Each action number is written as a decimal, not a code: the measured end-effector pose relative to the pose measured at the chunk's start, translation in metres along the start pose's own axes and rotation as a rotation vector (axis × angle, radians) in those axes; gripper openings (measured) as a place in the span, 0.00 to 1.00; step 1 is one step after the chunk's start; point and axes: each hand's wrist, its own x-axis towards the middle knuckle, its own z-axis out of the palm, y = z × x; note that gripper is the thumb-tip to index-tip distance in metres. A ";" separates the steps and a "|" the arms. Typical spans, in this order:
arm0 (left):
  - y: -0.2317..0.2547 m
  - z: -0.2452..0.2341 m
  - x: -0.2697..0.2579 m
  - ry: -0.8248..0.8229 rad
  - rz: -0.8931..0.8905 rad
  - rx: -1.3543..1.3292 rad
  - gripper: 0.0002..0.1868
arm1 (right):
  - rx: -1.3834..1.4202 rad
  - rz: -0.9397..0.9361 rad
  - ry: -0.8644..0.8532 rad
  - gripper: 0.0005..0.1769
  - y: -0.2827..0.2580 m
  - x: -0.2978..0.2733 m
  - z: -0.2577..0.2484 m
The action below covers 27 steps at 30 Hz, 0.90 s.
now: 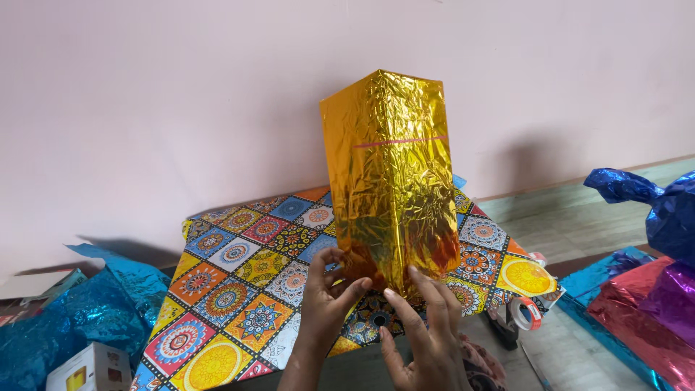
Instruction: The person wraps a rectangular box with gold foil paper, secures it with tape, and ties a red ribbon bow. They then arrange several already wrapped gifts in different colors on the table.
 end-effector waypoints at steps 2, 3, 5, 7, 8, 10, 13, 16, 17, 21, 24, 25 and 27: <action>0.006 0.002 -0.001 -0.025 -0.081 -0.087 0.37 | 0.010 -0.022 -0.010 0.34 -0.001 -0.003 0.002; 0.009 0.003 -0.001 -0.018 -0.014 0.045 0.38 | 0.005 -0.039 -0.008 0.34 -0.001 -0.004 0.003; 0.014 0.004 0.000 -0.003 0.121 0.310 0.41 | -0.043 -0.093 -0.004 0.34 0.000 -0.004 0.004; 0.017 0.004 0.000 -0.019 0.136 0.355 0.45 | -0.129 -0.164 0.000 0.35 0.001 -0.004 0.005; 0.018 0.004 -0.001 -0.027 0.143 0.378 0.47 | -0.139 -0.154 -0.011 0.35 0.001 -0.005 0.005; 0.018 0.004 0.000 -0.064 0.155 0.312 0.49 | -0.159 -0.135 -0.030 0.34 0.000 -0.003 0.004; 0.019 0.005 -0.001 -0.062 0.100 0.306 0.50 | -0.174 -0.146 -0.035 0.34 -0.002 0.002 0.001; 0.020 0.005 -0.001 -0.057 0.020 0.219 0.48 | -0.147 -0.167 -0.035 0.34 0.001 0.010 -0.008; 0.019 0.005 -0.002 -0.057 -0.004 0.169 0.47 | -0.133 -0.129 0.007 0.33 0.003 0.013 -0.009; 0.017 0.003 -0.001 -0.030 -0.095 0.027 0.45 | -0.057 0.119 0.149 0.32 0.016 0.021 -0.018; 0.014 0.002 0.001 -0.016 -0.101 0.020 0.45 | 0.006 0.259 0.186 0.36 0.033 0.023 -0.021; 0.014 0.001 0.001 -0.014 -0.116 0.045 0.45 | 0.024 0.287 0.193 0.38 0.039 0.023 -0.021; 0.013 0.000 0.001 -0.029 -0.130 0.045 0.46 | 0.123 0.379 0.137 0.35 0.049 0.023 -0.018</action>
